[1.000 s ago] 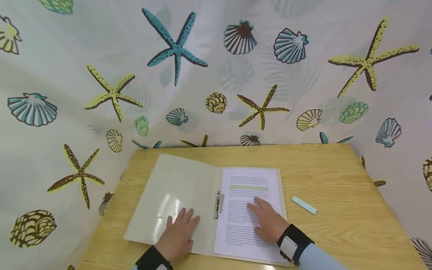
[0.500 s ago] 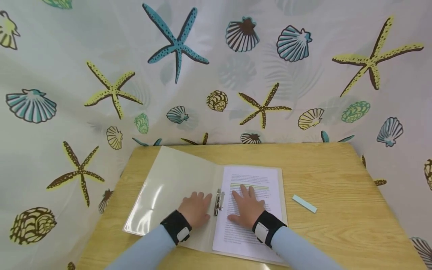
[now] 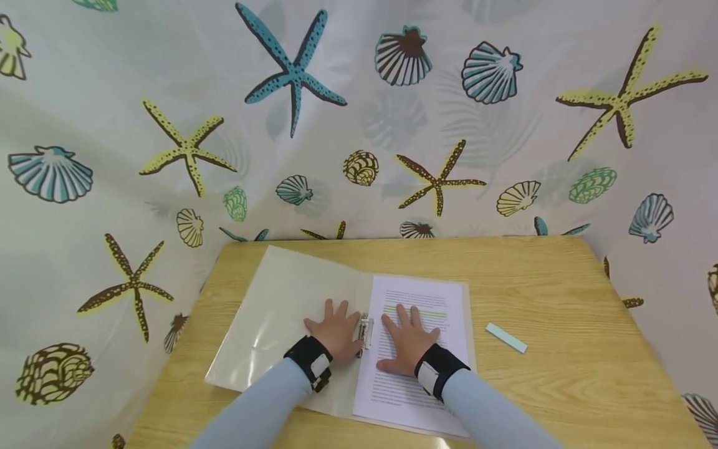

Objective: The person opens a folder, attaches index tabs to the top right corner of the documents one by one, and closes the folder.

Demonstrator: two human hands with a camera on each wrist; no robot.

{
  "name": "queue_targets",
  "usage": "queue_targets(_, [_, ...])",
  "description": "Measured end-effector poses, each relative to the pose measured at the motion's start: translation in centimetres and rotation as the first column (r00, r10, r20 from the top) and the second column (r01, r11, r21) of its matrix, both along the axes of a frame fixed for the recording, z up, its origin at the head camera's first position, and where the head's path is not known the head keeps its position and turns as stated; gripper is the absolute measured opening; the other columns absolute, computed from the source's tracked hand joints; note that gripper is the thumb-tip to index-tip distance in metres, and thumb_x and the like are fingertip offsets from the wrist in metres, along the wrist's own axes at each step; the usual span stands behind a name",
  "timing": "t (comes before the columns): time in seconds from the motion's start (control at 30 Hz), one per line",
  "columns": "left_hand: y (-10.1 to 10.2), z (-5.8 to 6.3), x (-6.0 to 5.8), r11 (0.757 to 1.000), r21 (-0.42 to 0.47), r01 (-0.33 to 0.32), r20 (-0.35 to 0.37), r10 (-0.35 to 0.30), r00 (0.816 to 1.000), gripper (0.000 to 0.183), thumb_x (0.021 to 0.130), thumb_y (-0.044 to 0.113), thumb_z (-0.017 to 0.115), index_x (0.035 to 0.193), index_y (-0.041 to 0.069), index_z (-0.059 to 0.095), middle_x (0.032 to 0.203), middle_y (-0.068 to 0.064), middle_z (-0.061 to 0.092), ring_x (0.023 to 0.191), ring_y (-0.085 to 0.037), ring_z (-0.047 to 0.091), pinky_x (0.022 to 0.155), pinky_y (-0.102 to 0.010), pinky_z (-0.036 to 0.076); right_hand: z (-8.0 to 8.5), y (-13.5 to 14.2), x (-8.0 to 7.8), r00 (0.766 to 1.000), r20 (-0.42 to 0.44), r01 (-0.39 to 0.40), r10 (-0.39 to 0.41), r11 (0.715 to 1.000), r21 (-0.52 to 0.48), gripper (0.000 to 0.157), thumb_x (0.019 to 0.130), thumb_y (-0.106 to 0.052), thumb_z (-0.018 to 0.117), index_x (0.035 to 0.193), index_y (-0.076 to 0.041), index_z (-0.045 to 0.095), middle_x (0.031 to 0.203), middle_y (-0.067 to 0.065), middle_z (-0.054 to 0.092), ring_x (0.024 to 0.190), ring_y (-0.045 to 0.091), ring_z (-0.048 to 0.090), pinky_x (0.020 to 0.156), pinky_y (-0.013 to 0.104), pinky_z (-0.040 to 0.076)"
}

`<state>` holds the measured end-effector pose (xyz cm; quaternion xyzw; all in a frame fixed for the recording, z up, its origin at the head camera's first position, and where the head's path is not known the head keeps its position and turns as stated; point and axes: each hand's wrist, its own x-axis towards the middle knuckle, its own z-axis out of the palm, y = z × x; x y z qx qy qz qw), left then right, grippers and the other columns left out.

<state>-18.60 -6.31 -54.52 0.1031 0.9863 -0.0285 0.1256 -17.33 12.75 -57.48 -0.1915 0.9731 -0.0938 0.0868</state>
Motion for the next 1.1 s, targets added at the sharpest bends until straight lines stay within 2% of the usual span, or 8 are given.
queue_targets(0.1, [-0.3,-1.1,0.1,0.999,0.025,0.022,0.014,-0.022,1.000,0.072,0.079,0.065,0.059,0.139,0.027,0.045,0.148,-0.011,0.031,0.133,-0.044,0.018,0.077,-0.079,0.032,-0.1,0.6,-0.1,1.000,-0.001,-0.017,0.017,1.000,0.009,0.104,0.061,-0.080,0.063,0.145,-0.027,0.034,0.153,0.015,0.021,0.134,0.046,0.016,0.076,0.082,0.029])
queue_targets(0.17, [-0.5,-1.5,0.4,0.998,0.030,0.047,0.017,-0.048,0.999,0.084,0.071,0.073,0.060,0.140,0.028,0.043,0.148,-0.011,0.031,0.132,-0.045,0.020,0.074,-0.077,0.036,-0.1,1.0,-0.1,0.999,0.001,-0.033,0.033,0.999,0.021,0.104,0.061,-0.079,0.063,0.146,-0.028,0.033,0.153,0.014,0.021,0.134,0.046,0.015,0.077,0.081,0.030])
queue_targets(0.27, [-0.7,-1.6,1.2,0.996,0.032,0.081,0.028,-0.082,0.996,0.103,0.058,0.080,0.065,0.142,0.029,0.039,0.149,-0.012,0.029,0.131,-0.045,0.022,0.071,-0.075,0.040,0.1,1.7,-0.1,0.998,0.021,-0.053,0.052,0.998,0.018,0.104,0.060,-0.078,0.065,0.146,-0.029,0.033,0.154,0.013,0.020,0.135,0.045,0.015,0.079,0.081,0.029])
queue_targets(0.37, [-0.7,-1.2,2.1,0.995,0.040,0.095,0.038,-0.097,0.995,0.113,0.051,0.081,0.069,0.144,0.029,0.035,0.151,-0.012,0.026,0.131,-0.045,0.023,0.072,-0.072,0.043,0.3,2.2,0.1,0.997,0.040,-0.068,0.067,0.998,0.007,0.104,0.059,-0.077,0.066,0.146,-0.029,0.033,0.154,0.013,0.020,0.135,0.045,0.015,0.080,0.082,0.027])
queue_targets(0.57, [-0.7,-1.3,3.0,0.993,0.066,0.096,0.031,-0.099,0.995,0.116,0.050,0.082,0.067,0.147,0.029,0.030,0.153,-0.012,0.023,0.133,-0.045,0.020,0.074,-0.070,0.044,0.1,2.9,0.5,0.996,0.033,-0.081,0.080,0.996,0.024,0.104,0.060,-0.079,0.063,0.146,-0.030,0.031,0.154,0.012,0.019,0.136,0.043,0.014,0.081,0.081,0.026])
queue_targets(0.77, [-0.8,-1.6,3.4,0.989,0.092,0.111,0.016,-0.113,0.993,0.114,0.052,0.081,0.066,0.147,0.028,0.031,0.153,-0.012,0.021,0.133,-0.046,0.019,0.076,-0.071,0.042,1.0,2.9,1.3,0.997,0.027,-0.074,0.075,0.997,-0.007,0.102,0.063,-0.075,0.066,0.146,-0.026,0.033,0.153,0.015,0.021,0.135,0.044,0.016,0.082,0.081,0.027])
queue_targets(1.0, [-1.3,-1.1,4.2,0.984,0.028,0.173,-0.081,-0.171,0.982,0.108,0.059,0.085,0.058,0.143,0.020,0.038,0.151,-0.014,0.028,0.133,-0.041,0.024,0.082,-0.067,0.043,1.2,3.4,1.5,0.998,0.009,-0.065,0.066,0.998,-0.019,0.102,0.065,-0.076,0.063,0.146,-0.022,0.033,0.153,0.016,0.021,0.135,0.043,0.017,0.084,0.078,0.030])
queue_targets(1.1, [-1.4,-1.3,4.5,0.982,-0.010,0.190,-0.103,-0.190,0.976,0.106,0.061,0.086,0.054,0.143,0.019,0.040,0.150,-0.014,0.030,0.134,-0.038,0.024,0.085,-0.065,0.042,0.9,3.8,1.4,0.998,-0.003,-0.069,0.069,0.998,-0.014,0.103,0.065,-0.078,0.061,0.147,-0.022,0.031,0.153,0.016,0.020,0.136,0.042,0.016,0.087,0.075,0.031])
